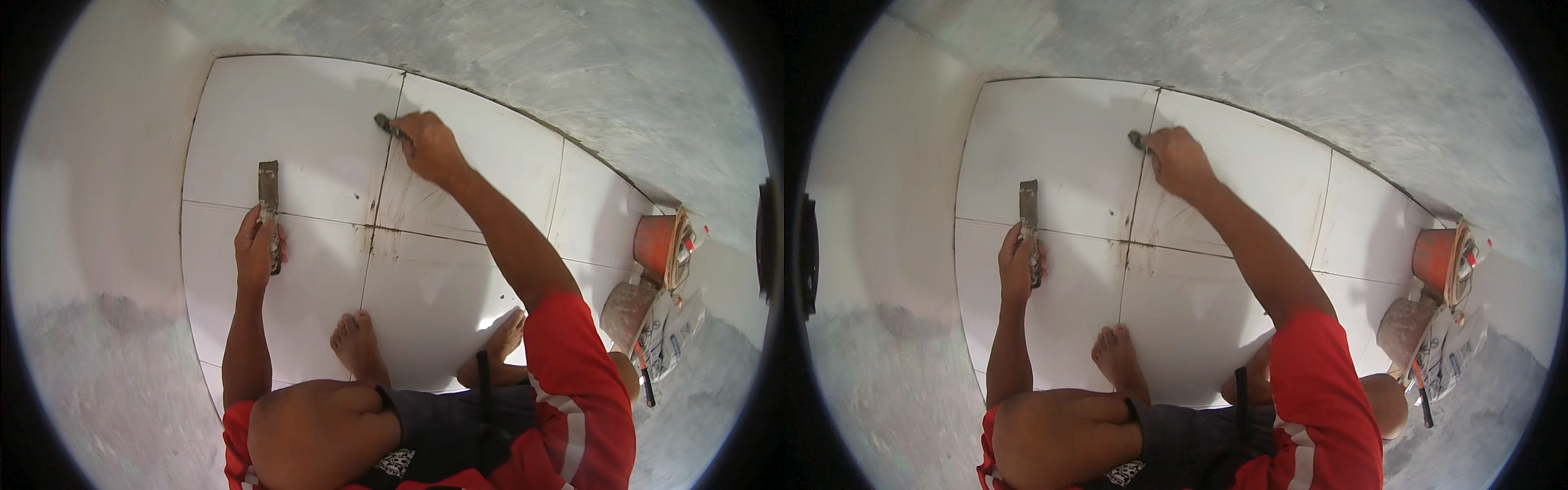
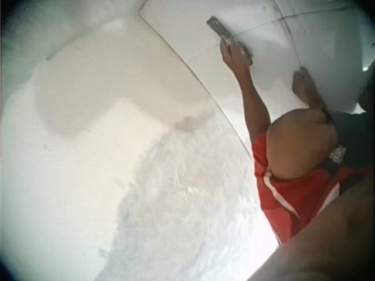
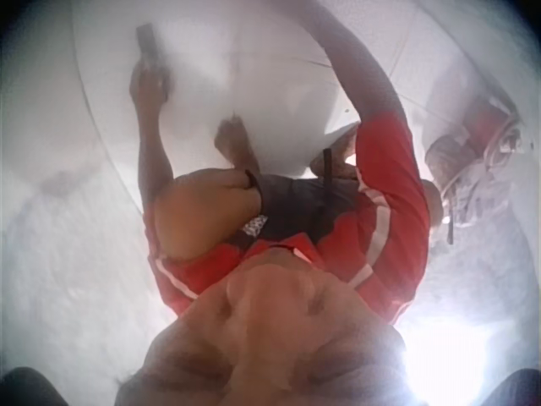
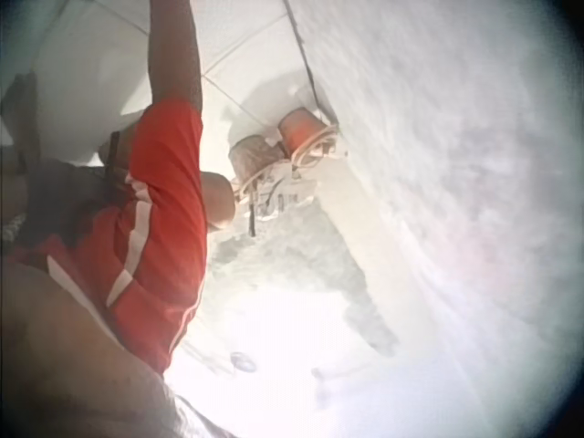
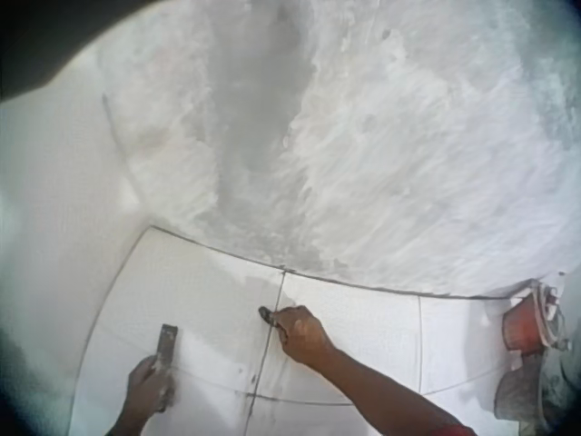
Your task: The person kneels on a tiled floor and uses a small trowel to apply grout from a bucket into the gaps between white floor tiles. They repeatedly scoop grout and spread it along the seams, smoothing the surface with the tool.
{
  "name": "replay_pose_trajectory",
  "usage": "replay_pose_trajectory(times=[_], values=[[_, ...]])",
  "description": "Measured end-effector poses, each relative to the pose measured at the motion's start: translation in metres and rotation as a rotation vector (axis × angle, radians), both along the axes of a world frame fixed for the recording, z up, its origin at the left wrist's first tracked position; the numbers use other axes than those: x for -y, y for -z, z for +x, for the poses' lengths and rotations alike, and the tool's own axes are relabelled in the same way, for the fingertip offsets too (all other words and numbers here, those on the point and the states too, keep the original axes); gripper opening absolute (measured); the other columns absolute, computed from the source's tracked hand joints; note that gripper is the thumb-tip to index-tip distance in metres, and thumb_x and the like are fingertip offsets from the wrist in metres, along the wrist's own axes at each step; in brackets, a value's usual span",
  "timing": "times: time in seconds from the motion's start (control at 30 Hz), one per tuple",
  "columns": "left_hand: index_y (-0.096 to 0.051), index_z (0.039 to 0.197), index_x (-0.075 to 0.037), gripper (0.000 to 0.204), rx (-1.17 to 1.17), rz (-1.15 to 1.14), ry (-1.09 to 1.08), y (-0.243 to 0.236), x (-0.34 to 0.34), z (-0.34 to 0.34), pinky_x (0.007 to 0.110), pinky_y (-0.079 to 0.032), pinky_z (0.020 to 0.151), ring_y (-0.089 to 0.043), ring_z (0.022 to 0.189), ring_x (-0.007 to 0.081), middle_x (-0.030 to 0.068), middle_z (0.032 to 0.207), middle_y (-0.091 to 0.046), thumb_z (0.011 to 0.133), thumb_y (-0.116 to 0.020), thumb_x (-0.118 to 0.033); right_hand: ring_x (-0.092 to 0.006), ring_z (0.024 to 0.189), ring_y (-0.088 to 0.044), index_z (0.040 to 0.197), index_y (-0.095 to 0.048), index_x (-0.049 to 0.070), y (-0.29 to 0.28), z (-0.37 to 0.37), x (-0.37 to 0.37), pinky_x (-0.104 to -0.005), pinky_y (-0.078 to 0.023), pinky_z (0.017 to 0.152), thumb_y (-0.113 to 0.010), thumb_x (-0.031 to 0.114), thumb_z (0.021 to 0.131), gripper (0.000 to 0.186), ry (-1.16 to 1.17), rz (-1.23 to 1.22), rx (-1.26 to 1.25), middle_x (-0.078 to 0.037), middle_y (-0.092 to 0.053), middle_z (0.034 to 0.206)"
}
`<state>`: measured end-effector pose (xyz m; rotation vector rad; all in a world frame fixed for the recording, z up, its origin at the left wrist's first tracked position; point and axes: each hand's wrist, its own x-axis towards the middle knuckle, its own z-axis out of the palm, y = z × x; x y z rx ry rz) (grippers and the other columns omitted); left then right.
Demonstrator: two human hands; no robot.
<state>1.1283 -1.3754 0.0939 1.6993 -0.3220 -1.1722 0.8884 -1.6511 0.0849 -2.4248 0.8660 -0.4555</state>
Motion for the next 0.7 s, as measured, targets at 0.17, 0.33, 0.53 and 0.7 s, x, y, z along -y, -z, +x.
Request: replay_pose_trajectory(times=[0.17,0.33,0.53,0.7], values=[[-0.047,0.143,-0.001,0.043,-0.01,0.003,-0.006,-0.001,-0.003,0.0,0.028,-0.049,0.048,-0.057,0.057,0.0116,0.0056,0.08,-0.061,0.103,-0.05,-0.014,-0.0339,0.093,-0.059,0.11,-0.066,0.003,-0.006,-0.019,-0.097,-0.0431,-0.051,0.085,-0.066,-0.007,0.077,0.035,-0.137,0.056,-0.025,-0.012,-0.067,0.105],[-0.047,0.143,-0.002,0.043,-0.022,-0.01,-0.005,-0.003,-0.005,0.0,0.028,-0.049,0.047,-0.057,0.057,0.0118,0.0056,0.08,-0.062,0.103,-0.051,-0.015,-0.0331,0.094,-0.06,0.112,-0.065,0.004,-0.017,-0.049,-0.188,-0.0422,-0.051,0.086,-0.065,-0.007,0.078,0.036,-0.294,0.207,-0.056,-0.012,-0.066,0.1],[-0.047,0.143,-0.002,0.043,-0.005,-0.014,-0.013,-0.001,-0.012,0.001,0.028,-0.048,0.047,-0.056,0.057,0.0123,0.006,0.079,-0.061,0.102,-0.052,-0.015,-0.0346,0.101,-0.061,0.115,-0.065,0.004,-0.012,-0.066,-0.133,-0.0434,-0.053,0.086,-0.064,-0.005,0.082,0.034,0.056,0.036,0.16,-0.014,-0.067,0.103],[-0.048,0.142,-0.002,0.042,-0.016,-0.019,-0.011,0.001,-0.014,0.001,0.028,-0.048,0.047,-0.056,0.057,0.0122,0.0061,0.079,-0.061,0.102,-0.053,-0.015,-0.0352,0.099,-0.061,0.115,-0.065,0.005,-0.008,-0.059,-0.052,-0.0429,-0.052,0.087,-0.063,-0.002,0.083,0.033,0.252,-0.106,-0.059,-0.014,-0.067,0.105]])
